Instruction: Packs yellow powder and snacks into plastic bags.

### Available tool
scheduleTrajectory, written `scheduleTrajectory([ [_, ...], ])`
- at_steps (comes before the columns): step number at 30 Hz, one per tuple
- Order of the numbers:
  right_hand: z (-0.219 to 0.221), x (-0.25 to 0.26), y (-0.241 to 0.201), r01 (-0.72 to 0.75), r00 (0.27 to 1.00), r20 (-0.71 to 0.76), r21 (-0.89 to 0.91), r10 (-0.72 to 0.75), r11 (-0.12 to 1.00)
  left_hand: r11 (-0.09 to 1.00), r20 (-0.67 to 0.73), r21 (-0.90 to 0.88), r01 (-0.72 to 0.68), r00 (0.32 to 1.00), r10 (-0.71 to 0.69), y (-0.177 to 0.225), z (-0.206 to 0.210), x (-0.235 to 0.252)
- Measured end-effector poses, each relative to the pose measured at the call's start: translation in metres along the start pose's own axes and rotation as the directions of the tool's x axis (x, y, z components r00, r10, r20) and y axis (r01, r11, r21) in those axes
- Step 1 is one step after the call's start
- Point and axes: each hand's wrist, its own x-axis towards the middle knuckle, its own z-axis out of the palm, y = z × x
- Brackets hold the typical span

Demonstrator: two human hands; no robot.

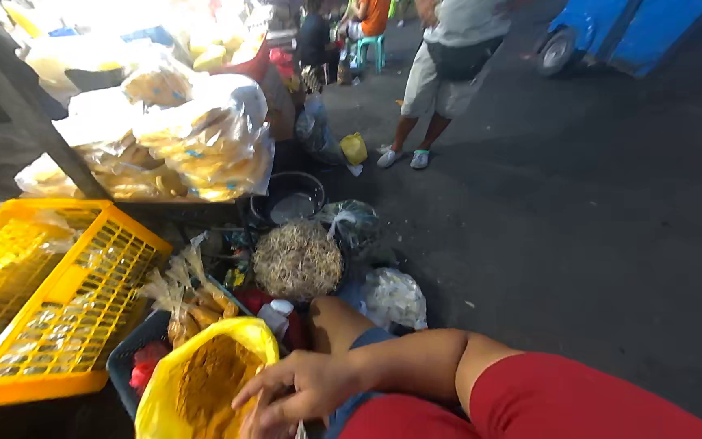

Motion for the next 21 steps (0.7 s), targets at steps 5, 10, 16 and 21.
scheduleTrajectory([
  [5,-0.022,0.01,-0.013,-0.148,0.939,-0.276,0.212,0.205,0.966,0.999,0.327,0.023,0.029,0.944,-0.035,0.007,-0.014,-0.008],
  [10,-0.027,0.005,-0.004,-0.115,0.928,-0.333,0.162,0.164,0.98,0.973,0.288,0.05,0.227,0.929,-0.231,-0.002,-0.018,-0.012],
  [16,0.007,0.012,0.013,-0.07,0.99,-0.118,0.08,0.079,0.994,0.982,0.023,0.016,0.186,0.982,-0.186,0.009,0.001,0.004],
  [21,-0.047,0.017,0.007,-0.061,0.837,-0.514,0.251,0.186,0.966,0.96,0.418,0.106,0.261,0.864,-0.281,0.002,-0.012,-0.013],
])
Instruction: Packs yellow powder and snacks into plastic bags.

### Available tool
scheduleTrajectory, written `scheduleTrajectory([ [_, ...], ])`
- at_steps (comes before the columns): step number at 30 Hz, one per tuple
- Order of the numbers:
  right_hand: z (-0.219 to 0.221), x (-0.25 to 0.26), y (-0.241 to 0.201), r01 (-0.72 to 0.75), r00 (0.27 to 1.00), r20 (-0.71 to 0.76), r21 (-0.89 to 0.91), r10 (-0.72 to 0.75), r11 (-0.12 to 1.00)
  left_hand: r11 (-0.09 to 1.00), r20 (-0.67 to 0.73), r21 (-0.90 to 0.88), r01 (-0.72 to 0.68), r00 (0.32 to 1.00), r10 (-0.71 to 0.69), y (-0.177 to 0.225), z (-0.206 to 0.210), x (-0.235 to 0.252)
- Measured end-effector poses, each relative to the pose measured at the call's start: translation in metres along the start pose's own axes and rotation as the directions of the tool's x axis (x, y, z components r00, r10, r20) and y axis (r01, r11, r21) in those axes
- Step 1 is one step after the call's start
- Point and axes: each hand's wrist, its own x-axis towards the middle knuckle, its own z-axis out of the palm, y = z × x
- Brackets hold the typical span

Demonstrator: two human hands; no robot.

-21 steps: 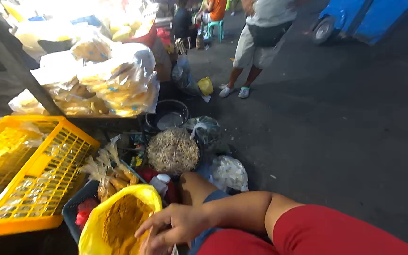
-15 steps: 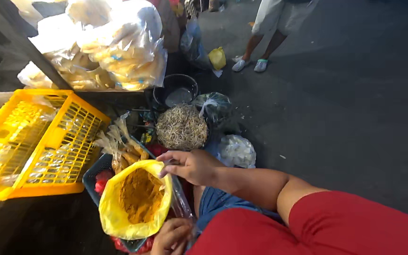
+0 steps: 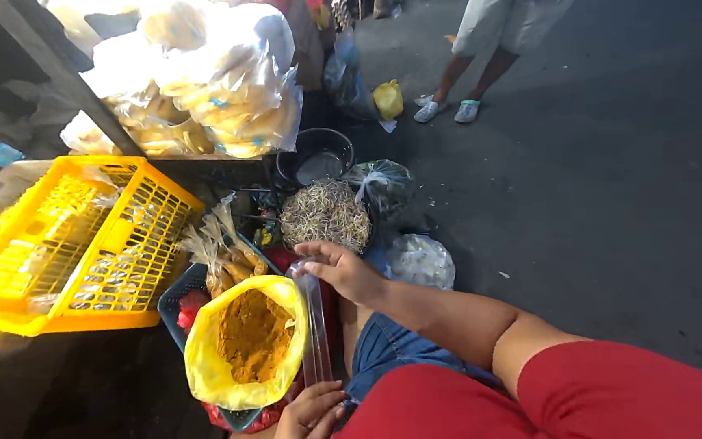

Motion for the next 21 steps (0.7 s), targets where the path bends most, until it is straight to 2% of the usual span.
scheduleTrajectory([
  [2,-0.006,-0.005,0.002,-0.009,1.0,0.009,0.003,0.009,1.0,0.997,0.0,-0.027,0.07,0.998,-0.07,-0.006,0.001,-0.005],
  [3,-0.003,-0.011,0.001,-0.05,0.997,0.067,-0.007,0.05,0.999,0.995,-0.016,-0.044,0.085,0.996,-0.086,-0.008,0.001,-0.005],
  [5,0.008,-0.023,0.009,-0.12,0.963,0.248,0.042,0.106,0.992,0.996,-0.087,-0.069,0.053,0.994,-0.059,-0.01,0.002,-0.002],
  [7,0.022,-0.032,0.031,-0.125,0.903,0.422,0.098,0.073,0.987,0.997,-0.15,-0.081,0.019,0.988,-0.031,-0.007,0.003,0.003],
  [9,0.026,-0.033,0.035,-0.128,0.846,0.522,-0.004,0.112,0.992,0.995,-0.2,-0.096,0.003,0.98,-0.023,-0.002,0.005,0.004],
  [11,0.02,-0.027,0.022,-0.122,0.879,0.454,-0.083,0.146,0.989,0.992,-0.197,-0.126,-0.012,0.98,-0.013,-0.003,0.005,0.002],
  [14,0.001,-0.013,0.002,-0.164,0.952,0.255,-0.037,0.168,0.986,0.985,-0.169,-0.166,0.047,0.983,-0.075,-0.005,0.003,-0.008],
  [17,-0.007,-0.012,-0.001,-0.076,0.973,0.216,-0.029,0.08,0.997,0.983,-0.169,-0.171,0.072,0.98,-0.101,-0.008,0.0,-0.012],
  [21,-0.01,-0.012,-0.004,0.157,0.969,0.199,-0.04,-0.147,0.987,0.984,-0.236,-0.169,0.047,0.968,-0.087,-0.008,-0.003,-0.006],
])
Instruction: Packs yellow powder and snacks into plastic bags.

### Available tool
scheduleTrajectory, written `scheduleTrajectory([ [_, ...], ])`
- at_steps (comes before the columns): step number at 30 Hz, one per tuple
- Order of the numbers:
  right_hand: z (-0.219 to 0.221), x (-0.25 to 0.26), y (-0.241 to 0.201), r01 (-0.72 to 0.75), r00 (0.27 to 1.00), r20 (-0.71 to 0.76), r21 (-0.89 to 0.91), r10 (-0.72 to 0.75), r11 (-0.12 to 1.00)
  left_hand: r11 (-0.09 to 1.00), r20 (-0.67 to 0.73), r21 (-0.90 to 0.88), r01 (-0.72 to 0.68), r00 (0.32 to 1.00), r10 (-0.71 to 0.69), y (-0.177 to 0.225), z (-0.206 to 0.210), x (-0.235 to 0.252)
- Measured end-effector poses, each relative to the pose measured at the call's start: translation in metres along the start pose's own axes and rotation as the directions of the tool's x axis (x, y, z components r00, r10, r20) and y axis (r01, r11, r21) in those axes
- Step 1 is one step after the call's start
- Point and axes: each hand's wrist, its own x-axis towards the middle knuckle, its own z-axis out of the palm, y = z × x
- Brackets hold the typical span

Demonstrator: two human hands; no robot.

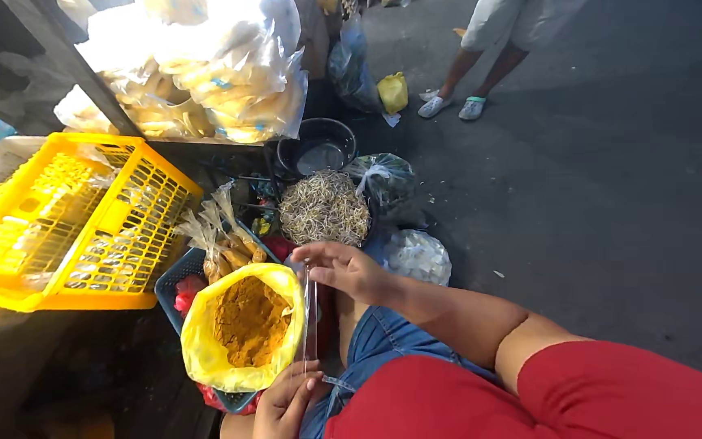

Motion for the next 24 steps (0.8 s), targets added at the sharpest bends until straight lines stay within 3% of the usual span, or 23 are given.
scheduleTrajectory([
  [5,-0.019,0.003,-0.006,0.083,0.993,-0.071,-0.123,-0.092,0.989,0.999,-0.045,0.005,-0.051,0.998,0.052,0.005,-0.003,-0.001],
  [8,-0.031,0.002,-0.01,0.177,0.984,0.077,-0.304,-0.161,0.936,0.998,-0.036,0.016,-0.063,0.997,0.063,0.002,-0.005,0.001],
  [11,-0.035,0.0,-0.013,0.219,0.957,0.267,-0.404,-0.115,0.888,0.996,-0.02,0.062,-0.068,0.997,0.069,-0.001,-0.005,-0.001],
  [15,-0.034,0.003,-0.008,0.203,0.919,0.393,-0.437,-0.017,0.876,0.993,0.002,0.106,-0.052,0.999,0.052,-0.003,-0.006,-0.003],
  [18,-0.019,-0.002,0.0,0.153,0.927,0.375,-0.416,0.016,0.896,0.992,-0.02,0.124,-0.002,1.0,0.005,0.002,-0.005,-0.001],
  [21,-0.006,-0.003,0.007,0.205,0.93,0.362,-0.357,-0.067,0.911,0.988,-0.054,0.152,-0.007,0.998,0.015,0.01,-0.003,0.008],
  [24,0.001,0.004,0.001,0.166,0.975,0.181,-0.196,-0.13,0.967,0.981,-0.099,0.163,-0.109,0.987,0.127,0.019,-0.001,0.018],
])
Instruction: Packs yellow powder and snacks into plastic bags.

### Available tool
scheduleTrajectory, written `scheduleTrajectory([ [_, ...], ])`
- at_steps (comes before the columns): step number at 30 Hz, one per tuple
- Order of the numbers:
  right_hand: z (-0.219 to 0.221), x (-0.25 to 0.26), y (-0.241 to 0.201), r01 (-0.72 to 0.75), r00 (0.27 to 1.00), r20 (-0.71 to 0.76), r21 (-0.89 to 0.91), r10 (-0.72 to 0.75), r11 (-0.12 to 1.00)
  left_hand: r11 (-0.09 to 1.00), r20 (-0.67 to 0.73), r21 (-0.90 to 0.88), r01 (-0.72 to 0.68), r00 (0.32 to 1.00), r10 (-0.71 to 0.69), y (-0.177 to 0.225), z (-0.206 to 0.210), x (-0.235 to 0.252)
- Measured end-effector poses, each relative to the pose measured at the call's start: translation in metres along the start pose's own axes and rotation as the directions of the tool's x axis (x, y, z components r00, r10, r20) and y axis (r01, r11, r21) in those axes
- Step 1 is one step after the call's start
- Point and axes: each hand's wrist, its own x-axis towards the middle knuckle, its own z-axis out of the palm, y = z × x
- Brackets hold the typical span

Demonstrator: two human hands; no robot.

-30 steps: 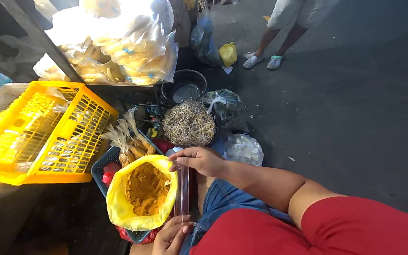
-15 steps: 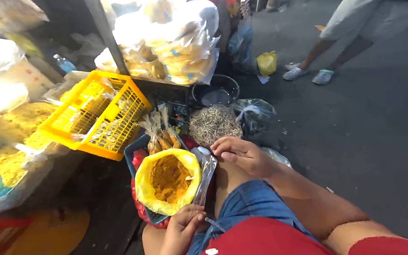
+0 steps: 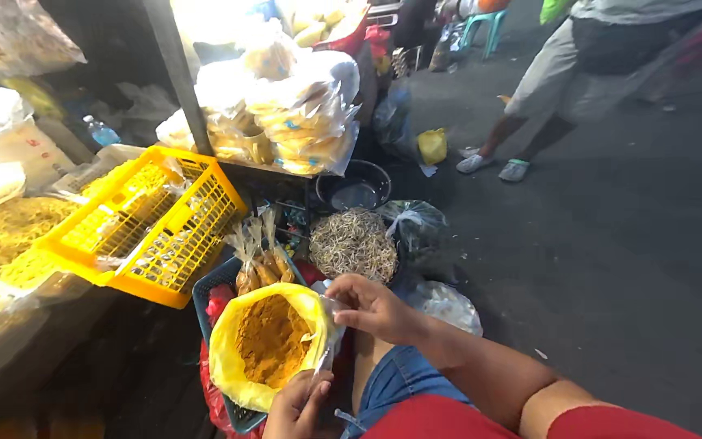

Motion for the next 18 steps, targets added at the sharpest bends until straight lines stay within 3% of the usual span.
scheduleTrajectory([
  [2,-0.003,0.008,-0.005,-0.029,0.999,-0.04,0.143,0.035,0.989,0.994,-0.015,-0.091,-0.062,0.998,0.061,0.005,-0.002,0.004],
  [5,0.0,0.005,-0.004,-0.177,0.983,0.112,0.341,0.147,0.923,0.952,0.077,-0.281,-0.121,0.986,0.149,0.006,-0.005,0.009],
  [7,0.008,-0.001,0.004,-0.269,0.958,0.221,0.488,0.181,0.83,0.932,0.161,-0.345,-0.108,0.972,0.172,0.006,-0.002,0.011],
  [10,0.015,-0.004,0.016,-0.259,0.963,0.224,0.625,0.149,0.736,0.925,0.238,-0.374,-0.061,0.958,0.159,-0.001,0.006,0.01],
  [13,0.014,0.001,0.015,-0.179,0.984,0.11,0.616,0.142,0.767,0.948,0.223,-0.319,-0.006,0.971,0.082,-0.005,0.011,0.001],
  [18,-0.016,0.007,-0.015,-0.089,0.976,-0.15,0.385,0.157,0.919,0.991,0.183,-0.125,0.048,0.983,-0.024,-0.009,0.005,-0.004],
])
